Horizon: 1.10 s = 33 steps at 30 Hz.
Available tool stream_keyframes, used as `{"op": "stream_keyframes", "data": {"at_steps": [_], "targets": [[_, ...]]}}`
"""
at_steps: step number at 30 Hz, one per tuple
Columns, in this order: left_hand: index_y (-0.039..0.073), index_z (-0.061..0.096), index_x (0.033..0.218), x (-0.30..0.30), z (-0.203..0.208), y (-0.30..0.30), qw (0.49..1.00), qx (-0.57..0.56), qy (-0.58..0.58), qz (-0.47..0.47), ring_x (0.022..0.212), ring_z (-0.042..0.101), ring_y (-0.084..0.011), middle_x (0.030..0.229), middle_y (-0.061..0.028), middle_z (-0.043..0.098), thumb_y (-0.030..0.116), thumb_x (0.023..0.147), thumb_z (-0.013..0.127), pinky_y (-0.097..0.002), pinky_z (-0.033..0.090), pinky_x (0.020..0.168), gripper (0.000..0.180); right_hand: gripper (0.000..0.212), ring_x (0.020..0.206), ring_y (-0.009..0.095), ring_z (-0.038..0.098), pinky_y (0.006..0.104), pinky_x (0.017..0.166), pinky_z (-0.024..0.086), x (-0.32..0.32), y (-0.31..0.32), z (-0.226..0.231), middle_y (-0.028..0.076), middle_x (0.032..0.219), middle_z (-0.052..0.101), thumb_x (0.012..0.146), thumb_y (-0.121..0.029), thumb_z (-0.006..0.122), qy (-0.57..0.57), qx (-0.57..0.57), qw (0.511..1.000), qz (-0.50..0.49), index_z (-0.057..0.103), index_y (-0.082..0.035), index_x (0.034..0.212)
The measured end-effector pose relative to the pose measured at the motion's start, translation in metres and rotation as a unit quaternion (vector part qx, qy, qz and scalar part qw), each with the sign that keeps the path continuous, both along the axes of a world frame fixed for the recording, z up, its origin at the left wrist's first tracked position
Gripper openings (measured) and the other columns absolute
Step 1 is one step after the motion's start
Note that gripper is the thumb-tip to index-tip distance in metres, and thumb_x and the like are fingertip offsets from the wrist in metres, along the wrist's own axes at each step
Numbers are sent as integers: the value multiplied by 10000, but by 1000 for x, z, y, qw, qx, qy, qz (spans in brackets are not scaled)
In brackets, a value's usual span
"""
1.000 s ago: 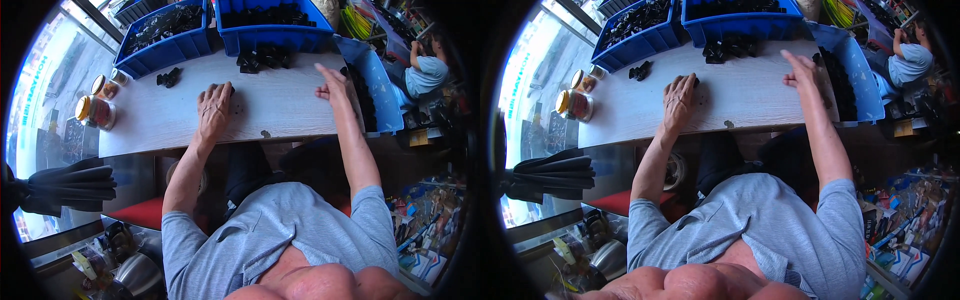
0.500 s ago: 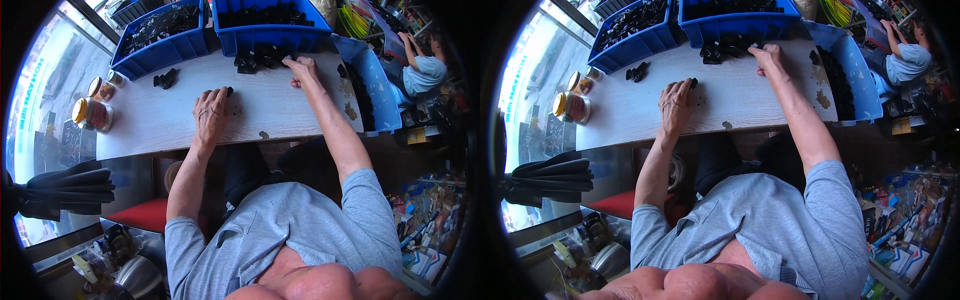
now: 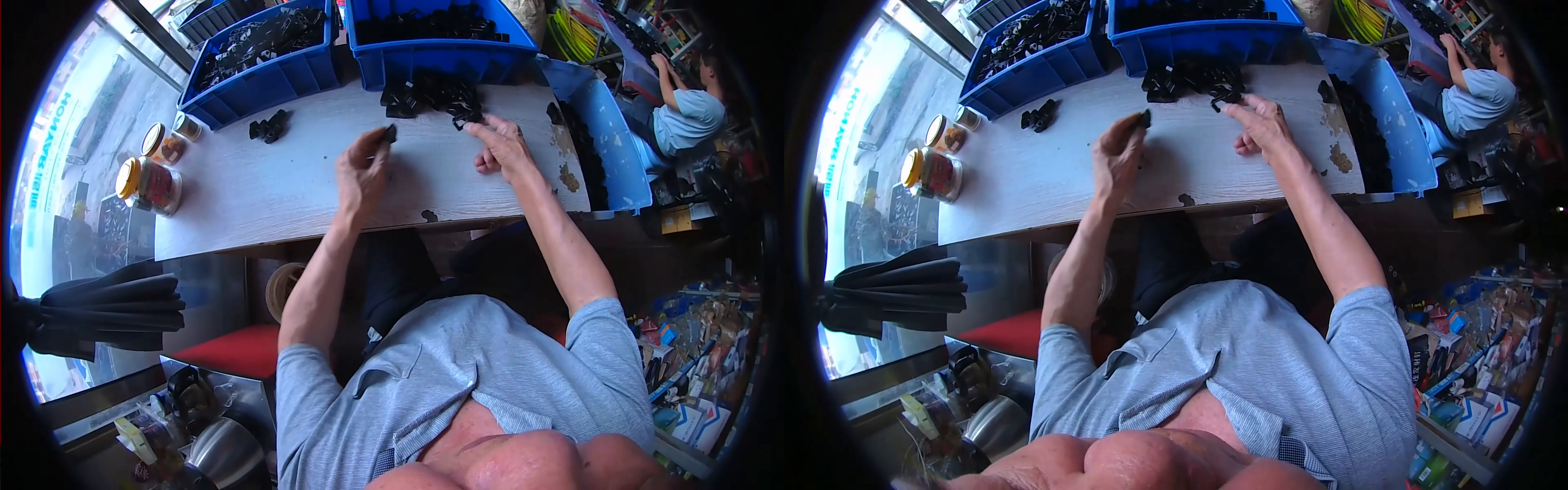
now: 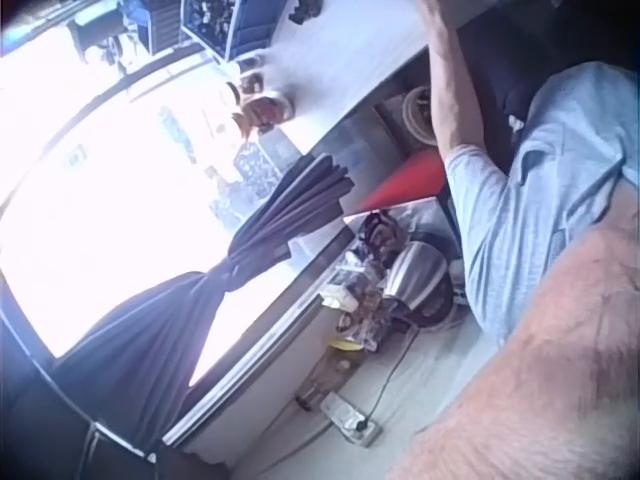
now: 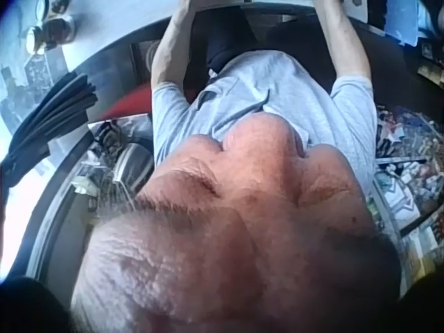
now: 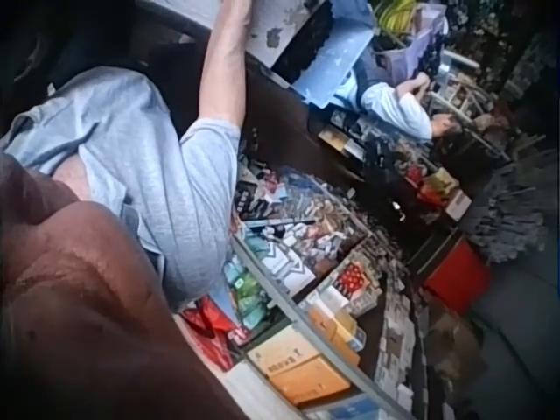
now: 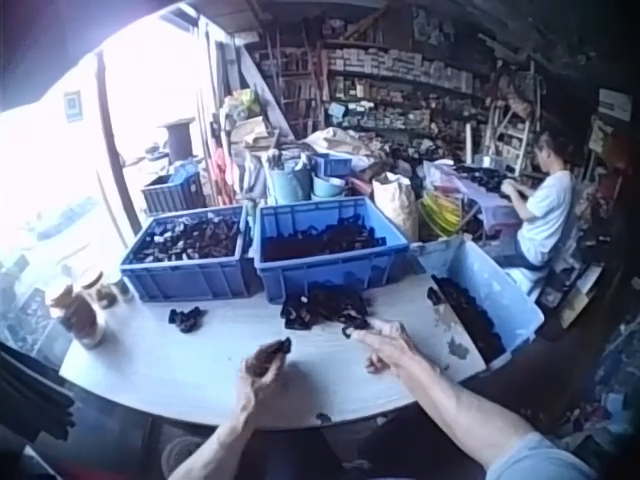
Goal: Assembling small black plastic components at a manual assembly workstation.
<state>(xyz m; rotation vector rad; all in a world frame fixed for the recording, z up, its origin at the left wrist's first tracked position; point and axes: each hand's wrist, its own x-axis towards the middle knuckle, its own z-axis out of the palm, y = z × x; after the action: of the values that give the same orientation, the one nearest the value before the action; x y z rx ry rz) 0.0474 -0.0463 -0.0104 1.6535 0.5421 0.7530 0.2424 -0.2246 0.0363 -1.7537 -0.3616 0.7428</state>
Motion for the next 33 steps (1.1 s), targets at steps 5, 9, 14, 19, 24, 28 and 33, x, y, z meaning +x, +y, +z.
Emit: {"op": "stream_keyframes", "data": {"at_steps": [5, 9, 14, 19, 24, 28, 33], "targets": [[-5, 662, 1264, 52, -3, -31, 987, -117, -84, -67, 944, 682, -141, 1110, -91, 717, 123, 979, 673, -267, 581, 804, 313, 469, 418, 93, 516, 261, 445, 491, -23, 2, -8, -16, 510, 510, 879, -296, 740, -28, 13, 997, 75, 643, -82, 1285], [-22, 668, 1223, 61, 1, -41, 969, -189, -112, -112, 899, 676, -132, 1033, -94, 725, 63, 964, 661, -260, 572, 761, 272, 378, 419, 83, 507, 253, 433, 463, -23, 6, -12, -18, 528, 523, 908, -251, 709, -57, 13, 994, 90, 671, -81, 1244], [-17, 670, 1214, 55, -1, -36, 951, -240, -144, -127, 896, 683, -136, 1061, -97, 717, 44, 955, 668, -277, 594, 767, 266, 277, 434, 72, 509, 242, 421, 442, -29, 7, -7, -18, 565, 551, 926, -184, 687, -78, -15, 993, 81, 681, -68, 1178], [-20, 679, 1199, 57, -17, -35, 992, -10, -94, -89, 937, 689, -144, 1058, -90, 730, -25, 941, 628, -270, 557, 842, 263, 343, 472, 78, 540, 238, 416, 441, -25, 7, -12, 3, 635, 595, 901, -153, 687, -66, 4, 993, 100, 648, -67, 1231], [-38, 674, 1182, 57, -8, -43, 994, 65, -73, -41, 894, 712, -185, 1012, -147, 735, -29, 899, 635, -304, 566, 811, 286, 437, 492, 86, 552, 247, 422, 450, -30, 10, -6, 12, 670, 609, 875, -117, 662, -108, -36, 990, 82, 610, -95, 1308], [-25, 674, 1184, 58, -6, -46, 993, 104, -55, -23, 906, 722, -232, 1025, -186, 721, -9, 896, 644, -319, 566, 815, 291, 471, 486, 93, 555, 261, 413, 451, -29, 12, -1, 13, 661, 606, 864, -91, 643, -109, -40, 987, 112, 595, -120, 1331], [-7, 686, 1176, 57, -14, -39, 993, 96, -60, -1, 903, 707, -194, 1019, -146, 728, 5, 896, 655, -312, 556, 812, 282, 413, 466, 106, 554, 269, 397, 440, -27, 18, -6, 21, 663, 608, 843, -85, 657, -133, -78, 979, 136, 610, -101, 1253]]}}
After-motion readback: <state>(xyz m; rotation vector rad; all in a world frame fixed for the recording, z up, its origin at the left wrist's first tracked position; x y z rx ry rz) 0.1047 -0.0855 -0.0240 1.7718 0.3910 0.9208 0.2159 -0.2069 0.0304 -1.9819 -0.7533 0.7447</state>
